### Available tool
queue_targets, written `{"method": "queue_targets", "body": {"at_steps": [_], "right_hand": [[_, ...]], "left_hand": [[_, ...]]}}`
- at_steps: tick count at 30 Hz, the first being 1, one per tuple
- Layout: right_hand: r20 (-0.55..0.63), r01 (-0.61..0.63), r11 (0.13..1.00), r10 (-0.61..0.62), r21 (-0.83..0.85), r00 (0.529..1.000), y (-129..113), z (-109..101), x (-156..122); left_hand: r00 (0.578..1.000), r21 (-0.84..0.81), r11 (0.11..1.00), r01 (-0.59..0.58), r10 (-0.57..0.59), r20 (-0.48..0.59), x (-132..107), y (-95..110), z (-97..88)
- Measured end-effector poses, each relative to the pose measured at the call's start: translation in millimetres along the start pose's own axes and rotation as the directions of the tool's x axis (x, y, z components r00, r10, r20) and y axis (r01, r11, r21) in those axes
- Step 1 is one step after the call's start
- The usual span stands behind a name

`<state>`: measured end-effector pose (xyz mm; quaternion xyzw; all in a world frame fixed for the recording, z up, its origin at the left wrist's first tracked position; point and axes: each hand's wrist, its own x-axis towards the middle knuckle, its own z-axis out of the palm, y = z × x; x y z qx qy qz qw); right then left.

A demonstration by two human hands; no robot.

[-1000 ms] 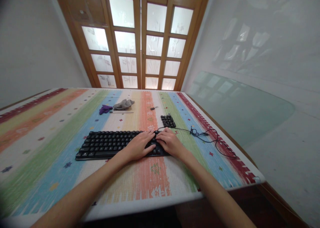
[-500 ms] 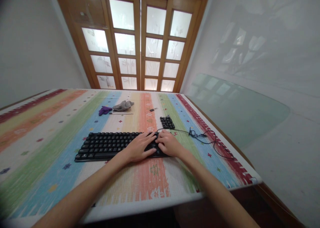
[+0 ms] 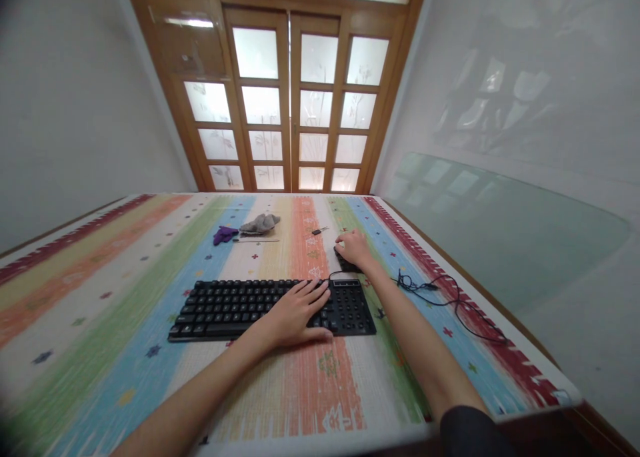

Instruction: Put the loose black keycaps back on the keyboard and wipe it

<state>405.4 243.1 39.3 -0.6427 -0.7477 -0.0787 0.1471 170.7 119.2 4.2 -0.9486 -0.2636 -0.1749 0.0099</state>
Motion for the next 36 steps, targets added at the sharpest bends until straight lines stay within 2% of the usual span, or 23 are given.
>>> {"method": "queue_targets", "body": {"at_steps": [7, 14, 21, 25, 27, 30, 33, 36], "right_hand": [[0.107, 0.013, 0.999, -0.008, -0.05, 0.994, -1, 8, 11], [0.143, 0.035, 0.999, -0.029, -0.039, 0.989, 1, 10, 13], [0.062, 0.059, 0.998, -0.061, 0.037, 0.996, -3, 11, 11], [-0.004, 0.114, 0.988, -0.115, 0.108, 0.993, -4, 2, 8], [-0.03, 0.145, 0.977, -0.142, 0.158, 0.989, -4, -6, 2], [-0.08, 0.193, 0.927, -0.177, 0.322, 0.981, -2, -19, -17], [-0.116, 0.252, 0.844, -0.224, 0.474, 0.968, -1, -28, -46], [-0.126, 0.301, 0.785, -0.279, 0.542, 0.952, -1, -32, -77]], "left_hand": [[1.0, 0.058, 0.998, 0.028, -0.029, 0.011, 0, 7, -2.4], [0.999, 0.052, 0.998, 0.04, -0.042, 0.03, 2, 8, -2.5], [0.998, 0.04, 0.998, 0.056, -0.058, 0.031, 2, 9, -1.9], [0.998, 0.032, 0.998, 0.053, -0.054, 0.013, 1, 9, 0.6], [0.999, 0.011, 0.999, 0.053, -0.054, 0.01, 1, 8, 0.7], [0.998, -0.018, 0.998, 0.063, -0.062, 0.015, 2, 6, -0.1], [0.997, -0.033, 0.997, 0.073, -0.073, 0.01, 1, 6, -0.6], [0.996, -0.054, 0.995, 0.086, -0.085, 0.006, 2, 5, -0.5]]}}
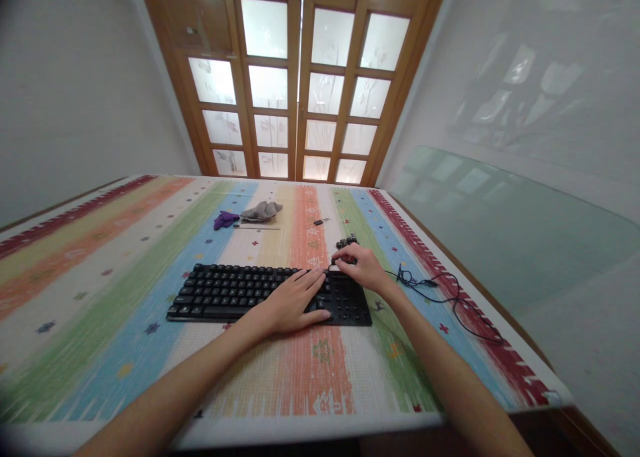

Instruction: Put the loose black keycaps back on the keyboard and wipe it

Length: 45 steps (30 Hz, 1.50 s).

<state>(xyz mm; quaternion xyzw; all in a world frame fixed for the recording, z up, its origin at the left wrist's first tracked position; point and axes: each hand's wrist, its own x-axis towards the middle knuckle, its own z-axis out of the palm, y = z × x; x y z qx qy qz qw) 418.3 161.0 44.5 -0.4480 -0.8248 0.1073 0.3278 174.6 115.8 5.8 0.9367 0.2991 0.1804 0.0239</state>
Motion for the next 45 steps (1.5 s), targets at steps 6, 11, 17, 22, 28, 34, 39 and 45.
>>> {"method": "queue_targets", "body": {"at_steps": [6, 11, 17, 22, 28, 34, 39, 45], "right_hand": [[-0.029, 0.08, 0.995, -0.079, 0.06, 0.996, -12, 8, -37], [-0.054, 0.093, 0.994, -0.09, 0.054, 0.994, -9, 15, -45], [-0.062, 0.071, 0.995, -0.066, 0.077, 0.996, -3, 20, -49], [-0.069, 0.104, 0.993, -0.101, 0.05, 0.993, -4, 19, -49], [-0.058, 0.172, 0.985, -0.171, 0.017, 0.984, -6, 17, -47], [-0.087, 0.151, 0.988, -0.147, 0.039, 0.985, -6, 18, -48], [-0.066, 0.134, 0.991, -0.133, 0.022, 0.989, -9, 17, -48], [-0.016, 0.133, 0.991, -0.133, -0.006, 0.991, -8, 11, -46]], "left_hand": [[1.0, -0.08, 0.997, 0.023, -0.022, 0.019, 5, 0, -3.5], [1.0, -0.107, 0.994, 0.026, -0.025, 0.011, 10, 3, -10.0], [1.0, -0.133, 0.991, -0.006, 0.005, -0.007, 18, 4, -12.6], [0.999, -0.1, 0.994, -0.039, 0.035, -0.041, 23, 2, -8.5], [0.996, -0.103, 0.992, -0.077, 0.071, -0.062, 26, 1, -6.2], [0.99, -0.116, 0.988, -0.104, 0.091, -0.109, 28, 3, -4.2], [0.99, -0.103, 0.99, -0.102, 0.09, -0.11, 29, 4, -5.9], [0.994, -0.126, 0.989, -0.077, 0.067, -0.084, 30, 4, -7.3]]}}
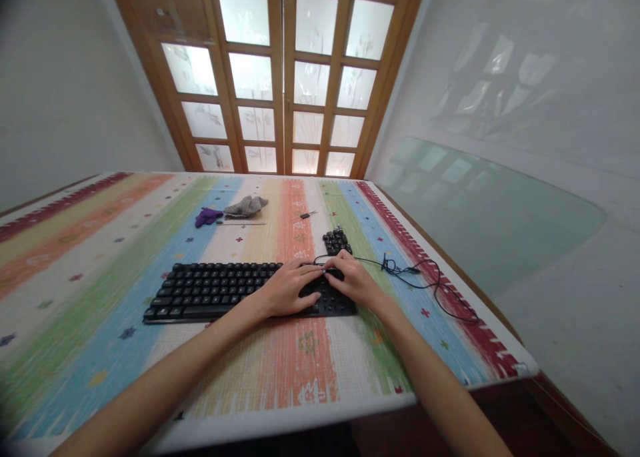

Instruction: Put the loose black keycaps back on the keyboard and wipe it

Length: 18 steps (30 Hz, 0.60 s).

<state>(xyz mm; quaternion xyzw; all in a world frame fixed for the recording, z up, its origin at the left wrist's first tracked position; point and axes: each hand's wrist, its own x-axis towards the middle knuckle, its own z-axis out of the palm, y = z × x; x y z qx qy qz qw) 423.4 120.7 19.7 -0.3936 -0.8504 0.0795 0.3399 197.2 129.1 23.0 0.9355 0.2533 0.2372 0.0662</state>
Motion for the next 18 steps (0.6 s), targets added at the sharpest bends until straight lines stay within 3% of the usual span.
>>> {"method": "queue_targets", "body": {"at_steps": [18], "right_hand": [[0.024, 0.038, 0.999, -0.037, -0.005, 0.999, -4.7, 1.1, 0.4]], "left_hand": [[1.0, -0.025, 1.0, -0.001, 0.001, -0.002, 2.5, -1.1, -2.0]]}}
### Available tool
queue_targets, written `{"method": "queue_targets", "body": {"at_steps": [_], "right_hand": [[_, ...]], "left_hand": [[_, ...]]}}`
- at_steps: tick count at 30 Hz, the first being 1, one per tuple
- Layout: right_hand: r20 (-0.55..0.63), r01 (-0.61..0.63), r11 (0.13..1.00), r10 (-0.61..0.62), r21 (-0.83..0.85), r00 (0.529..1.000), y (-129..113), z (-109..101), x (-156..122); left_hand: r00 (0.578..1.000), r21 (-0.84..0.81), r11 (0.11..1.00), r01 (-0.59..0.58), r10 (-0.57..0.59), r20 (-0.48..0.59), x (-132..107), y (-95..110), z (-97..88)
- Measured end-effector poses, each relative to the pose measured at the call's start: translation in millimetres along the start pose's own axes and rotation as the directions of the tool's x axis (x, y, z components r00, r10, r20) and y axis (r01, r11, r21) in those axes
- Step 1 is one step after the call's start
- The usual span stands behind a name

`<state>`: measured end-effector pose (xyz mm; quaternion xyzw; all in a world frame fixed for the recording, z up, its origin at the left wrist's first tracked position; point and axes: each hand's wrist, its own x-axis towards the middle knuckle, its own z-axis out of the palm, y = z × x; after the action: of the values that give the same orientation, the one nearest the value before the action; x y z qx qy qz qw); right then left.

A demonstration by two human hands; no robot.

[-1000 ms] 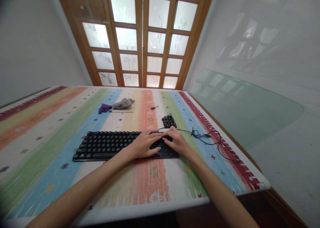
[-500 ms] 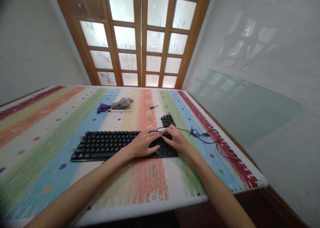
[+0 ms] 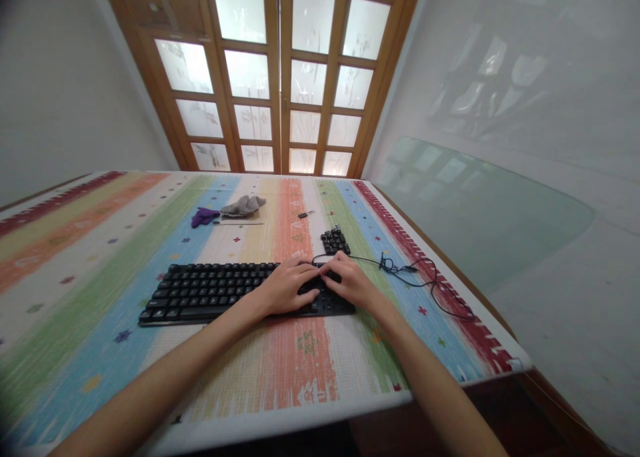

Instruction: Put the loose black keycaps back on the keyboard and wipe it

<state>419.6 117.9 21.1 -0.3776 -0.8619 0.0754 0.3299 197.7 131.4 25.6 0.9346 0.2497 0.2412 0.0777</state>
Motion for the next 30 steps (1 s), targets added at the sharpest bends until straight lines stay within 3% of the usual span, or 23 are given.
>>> {"method": "queue_targets", "body": {"at_steps": [10, 15, 18, 21, 25, 30], "right_hand": [[0.002, -0.032, 0.999, 0.032, -0.003, 0.999, 7, 1, 0], [0.0, -0.007, 0.976, 0.007, -0.22, 1.0, 2, 5, -3], [0.086, 0.022, 0.943, 0.007, -0.333, 0.996, -9, 7, -1], [0.141, 0.047, 0.938, 0.002, -0.344, 0.99, -14, 4, 6], [0.126, 0.037, 0.966, -0.005, -0.256, 0.992, 7, -5, 24], [0.061, -0.115, 0.955, 0.137, -0.274, 0.989, 61, -11, 61]], "left_hand": [[1.0, 0.027, 1.0, 0.008, -0.008, 0.007, 1, -2, 5.0], [1.0, 0.064, 0.998, 0.013, -0.013, 0.004, 1, -2, 8.2], [0.999, 0.106, 0.994, 0.014, -0.017, 0.027, 0, -1, 9.9], [0.999, 0.125, 0.992, 0.011, -0.016, 0.041, -1, 0, 10.7], [1.0, 0.118, 0.993, 0.014, -0.016, 0.012, -4, 1, 11.6], [1.0, 0.097, 0.995, 0.028, -0.027, -0.013, -7, 1, 14.5]]}}
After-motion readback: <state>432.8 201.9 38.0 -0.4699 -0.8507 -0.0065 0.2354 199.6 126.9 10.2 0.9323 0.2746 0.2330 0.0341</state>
